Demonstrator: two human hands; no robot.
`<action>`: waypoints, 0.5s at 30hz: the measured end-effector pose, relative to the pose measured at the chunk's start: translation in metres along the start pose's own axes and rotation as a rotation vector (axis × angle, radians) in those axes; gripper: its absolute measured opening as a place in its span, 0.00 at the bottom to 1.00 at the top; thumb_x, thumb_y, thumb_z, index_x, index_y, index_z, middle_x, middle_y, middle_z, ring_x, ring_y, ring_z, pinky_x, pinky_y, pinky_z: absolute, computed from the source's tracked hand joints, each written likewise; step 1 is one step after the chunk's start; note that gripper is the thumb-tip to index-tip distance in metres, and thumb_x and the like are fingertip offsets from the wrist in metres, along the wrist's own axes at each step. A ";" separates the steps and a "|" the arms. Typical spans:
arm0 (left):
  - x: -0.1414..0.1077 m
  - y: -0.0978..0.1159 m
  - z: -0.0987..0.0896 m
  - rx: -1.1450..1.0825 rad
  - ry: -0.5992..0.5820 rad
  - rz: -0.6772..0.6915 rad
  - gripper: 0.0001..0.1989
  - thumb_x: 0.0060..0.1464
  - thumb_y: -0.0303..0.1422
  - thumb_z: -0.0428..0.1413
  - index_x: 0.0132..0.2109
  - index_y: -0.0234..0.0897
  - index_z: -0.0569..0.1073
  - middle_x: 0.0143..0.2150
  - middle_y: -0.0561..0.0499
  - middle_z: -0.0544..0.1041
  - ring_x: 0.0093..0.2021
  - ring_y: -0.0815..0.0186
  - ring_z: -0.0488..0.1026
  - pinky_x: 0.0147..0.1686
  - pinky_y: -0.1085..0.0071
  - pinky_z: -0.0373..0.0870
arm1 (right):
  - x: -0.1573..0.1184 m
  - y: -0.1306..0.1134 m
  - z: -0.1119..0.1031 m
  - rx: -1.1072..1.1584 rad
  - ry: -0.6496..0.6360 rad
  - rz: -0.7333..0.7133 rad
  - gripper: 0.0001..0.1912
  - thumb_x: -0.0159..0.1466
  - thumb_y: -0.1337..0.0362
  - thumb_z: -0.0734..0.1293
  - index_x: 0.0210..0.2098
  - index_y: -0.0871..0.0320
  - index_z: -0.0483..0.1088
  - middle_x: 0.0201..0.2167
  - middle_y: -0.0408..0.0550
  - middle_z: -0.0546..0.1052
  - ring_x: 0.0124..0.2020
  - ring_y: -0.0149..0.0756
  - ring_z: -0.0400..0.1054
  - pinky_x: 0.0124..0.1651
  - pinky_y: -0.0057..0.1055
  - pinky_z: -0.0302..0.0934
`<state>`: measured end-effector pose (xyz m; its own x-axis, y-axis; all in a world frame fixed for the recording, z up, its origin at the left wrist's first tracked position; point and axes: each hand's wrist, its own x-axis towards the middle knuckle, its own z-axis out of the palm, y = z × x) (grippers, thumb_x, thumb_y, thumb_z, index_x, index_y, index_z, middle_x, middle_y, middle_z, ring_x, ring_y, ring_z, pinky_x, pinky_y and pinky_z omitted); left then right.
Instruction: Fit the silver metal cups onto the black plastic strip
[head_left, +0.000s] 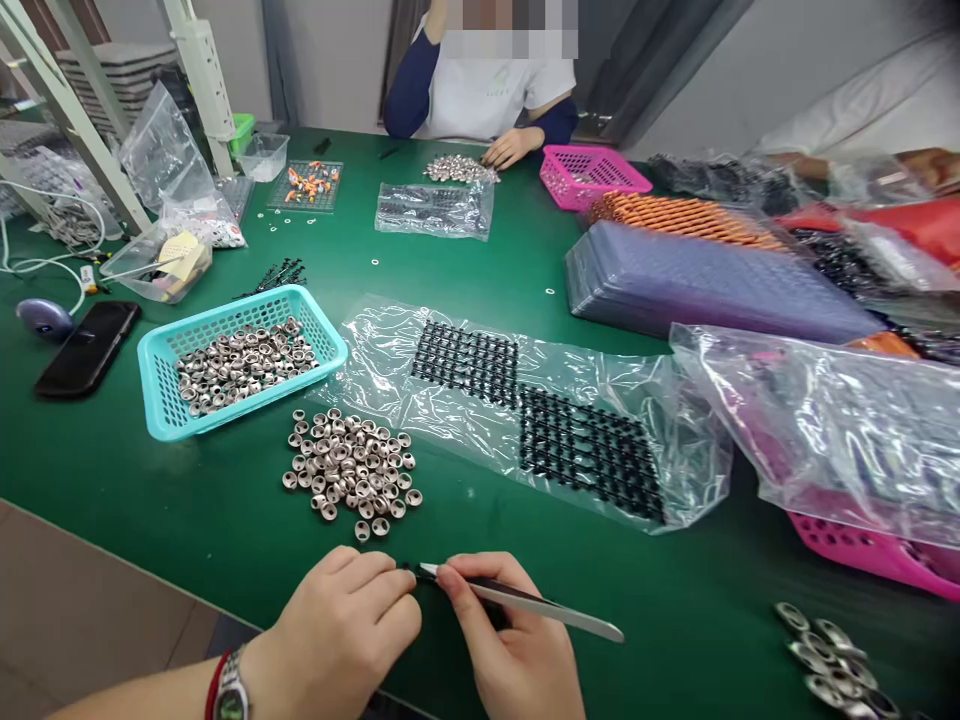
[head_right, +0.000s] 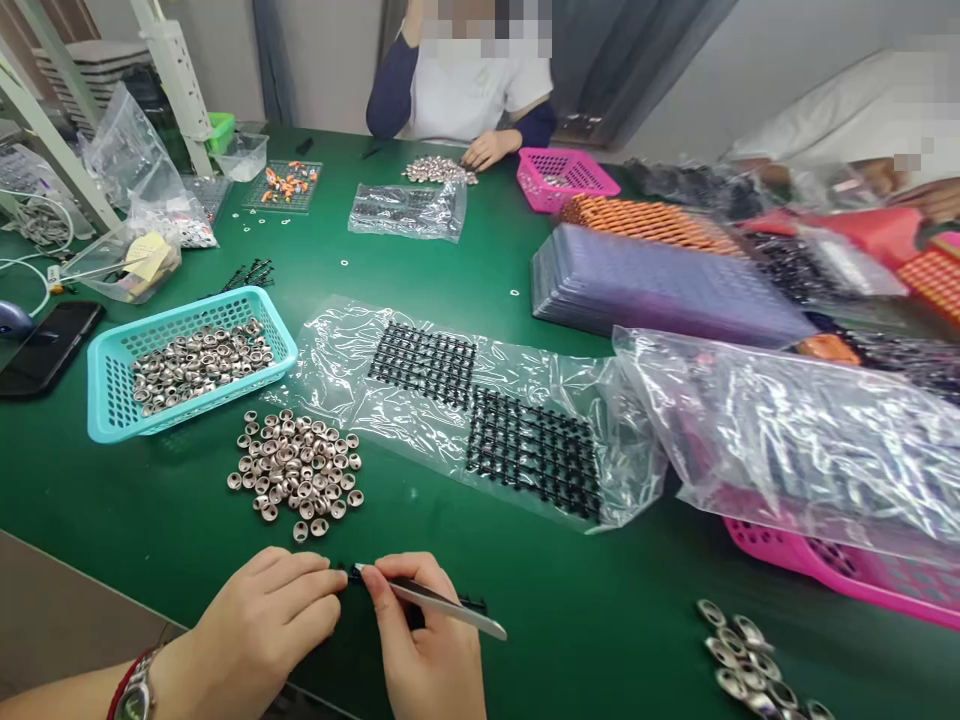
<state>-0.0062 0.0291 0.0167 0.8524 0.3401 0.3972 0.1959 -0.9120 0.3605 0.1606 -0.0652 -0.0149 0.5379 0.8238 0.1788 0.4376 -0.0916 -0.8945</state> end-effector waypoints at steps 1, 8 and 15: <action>0.000 0.000 0.000 0.013 0.003 0.005 0.16 0.75 0.23 0.44 0.40 0.35 0.74 0.44 0.47 0.85 0.42 0.62 0.79 0.41 0.66 0.69 | 0.000 -0.001 0.001 0.005 0.016 -0.020 0.11 0.71 0.56 0.71 0.33 0.52 0.76 0.27 0.41 0.80 0.26 0.30 0.76 0.30 0.21 0.70; 0.000 -0.001 0.002 -0.002 -0.033 -0.032 0.14 0.73 0.23 0.48 0.40 0.37 0.74 0.40 0.47 0.83 0.41 0.61 0.79 0.43 0.66 0.73 | 0.006 -0.007 0.002 0.070 0.069 -0.089 0.09 0.70 0.56 0.72 0.34 0.50 0.76 0.27 0.37 0.80 0.25 0.28 0.77 0.29 0.18 0.70; 0.005 0.003 -0.001 -0.630 0.081 -0.527 0.06 0.66 0.29 0.60 0.40 0.36 0.82 0.34 0.49 0.83 0.34 0.64 0.78 0.36 0.73 0.73 | -0.007 -0.007 -0.006 0.241 0.173 -0.301 0.03 0.73 0.63 0.69 0.41 0.52 0.73 0.30 0.41 0.81 0.31 0.30 0.77 0.35 0.24 0.73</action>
<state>-0.0020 0.0278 0.0207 0.6821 0.7251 0.0943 0.2314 -0.3364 0.9128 0.1582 -0.0733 -0.0077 0.5341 0.6859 0.4943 0.4235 0.2890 -0.8586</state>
